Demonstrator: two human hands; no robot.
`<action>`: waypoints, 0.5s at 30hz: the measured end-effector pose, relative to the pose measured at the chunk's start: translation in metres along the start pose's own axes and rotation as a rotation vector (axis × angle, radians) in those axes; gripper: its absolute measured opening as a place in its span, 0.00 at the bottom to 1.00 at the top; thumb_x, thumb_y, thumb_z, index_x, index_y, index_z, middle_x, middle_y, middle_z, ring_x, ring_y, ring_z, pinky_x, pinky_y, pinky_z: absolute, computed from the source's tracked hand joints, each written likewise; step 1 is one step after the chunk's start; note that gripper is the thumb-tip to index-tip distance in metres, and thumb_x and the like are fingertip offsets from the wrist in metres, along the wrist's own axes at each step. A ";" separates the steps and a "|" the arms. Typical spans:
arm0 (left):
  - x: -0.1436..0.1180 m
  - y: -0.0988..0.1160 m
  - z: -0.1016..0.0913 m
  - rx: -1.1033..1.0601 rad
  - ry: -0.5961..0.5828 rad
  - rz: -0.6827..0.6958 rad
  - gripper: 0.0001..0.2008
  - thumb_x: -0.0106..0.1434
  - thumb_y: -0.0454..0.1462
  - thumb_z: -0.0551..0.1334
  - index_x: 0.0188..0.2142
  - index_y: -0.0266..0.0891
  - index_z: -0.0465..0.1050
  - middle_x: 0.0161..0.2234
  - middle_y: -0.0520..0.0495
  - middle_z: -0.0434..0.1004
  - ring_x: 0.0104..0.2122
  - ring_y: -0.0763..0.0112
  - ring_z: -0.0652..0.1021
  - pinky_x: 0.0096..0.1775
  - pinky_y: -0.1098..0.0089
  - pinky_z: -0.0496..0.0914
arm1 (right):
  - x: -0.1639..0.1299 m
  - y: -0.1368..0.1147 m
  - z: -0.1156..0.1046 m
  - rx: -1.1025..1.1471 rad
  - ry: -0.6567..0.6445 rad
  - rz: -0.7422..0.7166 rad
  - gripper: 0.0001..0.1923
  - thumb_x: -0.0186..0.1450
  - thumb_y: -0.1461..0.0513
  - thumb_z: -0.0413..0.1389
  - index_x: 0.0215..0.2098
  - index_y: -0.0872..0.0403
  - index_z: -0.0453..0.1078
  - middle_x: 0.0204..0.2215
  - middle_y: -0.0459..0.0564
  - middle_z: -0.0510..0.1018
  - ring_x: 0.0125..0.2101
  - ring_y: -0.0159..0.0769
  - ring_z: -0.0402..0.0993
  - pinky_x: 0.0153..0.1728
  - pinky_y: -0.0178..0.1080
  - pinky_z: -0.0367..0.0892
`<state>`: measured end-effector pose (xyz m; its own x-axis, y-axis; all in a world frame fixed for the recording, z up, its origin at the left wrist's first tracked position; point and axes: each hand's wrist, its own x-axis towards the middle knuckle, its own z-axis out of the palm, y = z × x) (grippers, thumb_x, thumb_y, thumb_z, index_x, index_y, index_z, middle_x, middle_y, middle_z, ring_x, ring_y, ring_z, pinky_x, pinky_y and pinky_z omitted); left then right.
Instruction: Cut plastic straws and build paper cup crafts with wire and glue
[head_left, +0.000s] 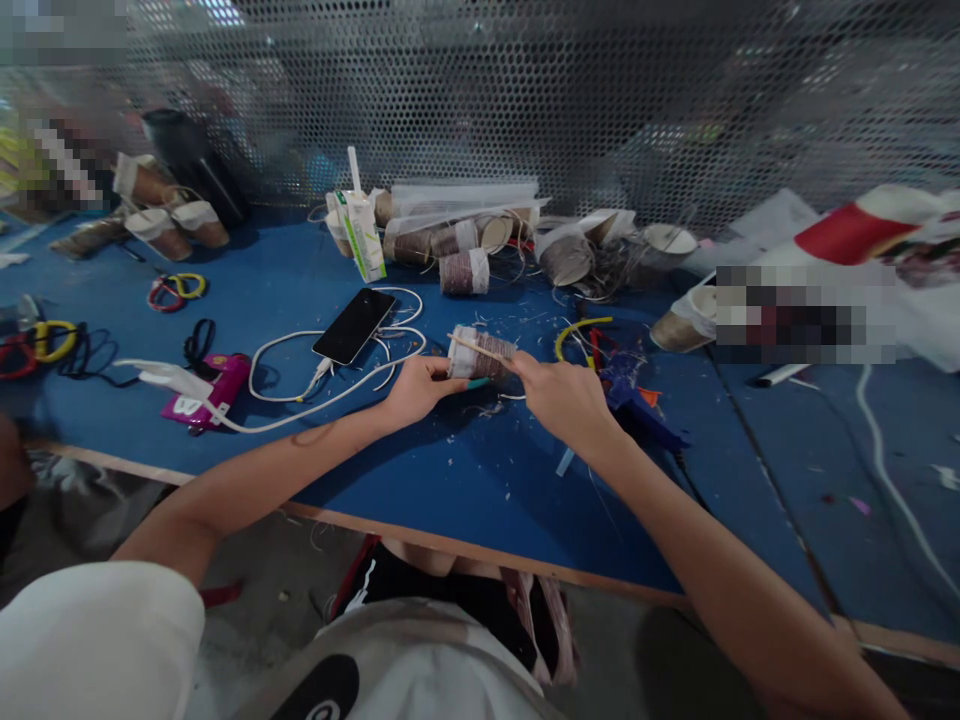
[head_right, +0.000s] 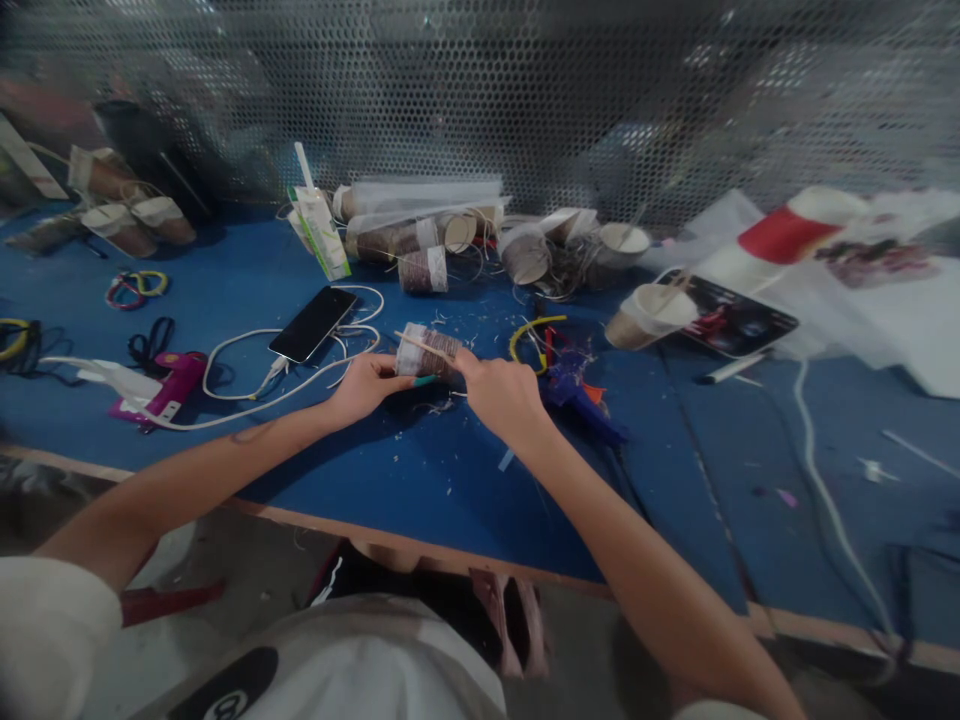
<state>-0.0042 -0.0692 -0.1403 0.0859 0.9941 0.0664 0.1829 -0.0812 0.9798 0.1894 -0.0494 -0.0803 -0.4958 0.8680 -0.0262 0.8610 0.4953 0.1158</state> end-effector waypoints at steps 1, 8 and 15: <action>0.000 0.000 0.000 -0.001 -0.001 -0.001 0.12 0.51 0.42 0.68 0.23 0.33 0.74 0.19 0.52 0.71 0.23 0.76 0.70 0.25 0.74 0.64 | -0.001 -0.001 -0.002 -0.007 -0.007 0.009 0.21 0.67 0.64 0.38 0.47 0.58 0.70 0.16 0.48 0.66 0.15 0.28 0.45 0.20 0.34 0.42; 0.000 -0.002 0.000 -0.020 0.006 -0.006 0.11 0.50 0.41 0.68 0.23 0.33 0.74 0.20 0.52 0.71 0.23 0.76 0.70 0.26 0.74 0.64 | -0.005 -0.005 -0.004 -0.029 0.001 0.033 0.22 0.67 0.65 0.37 0.48 0.57 0.70 0.17 0.51 0.70 0.17 0.31 0.56 0.21 0.35 0.44; 0.000 -0.002 0.001 -0.087 0.004 -0.024 0.11 0.47 0.41 0.69 0.24 0.33 0.76 0.22 0.51 0.74 0.23 0.76 0.70 0.27 0.74 0.64 | -0.001 0.004 0.004 -0.045 0.059 -0.003 0.21 0.65 0.67 0.39 0.47 0.54 0.70 0.19 0.50 0.72 0.19 0.32 0.60 0.22 0.35 0.42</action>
<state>-0.0033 -0.0687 -0.1426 0.0790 0.9959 0.0431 0.0992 -0.0509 0.9938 0.1935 -0.0484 -0.0840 -0.5056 0.8622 0.0321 0.8541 0.4949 0.1601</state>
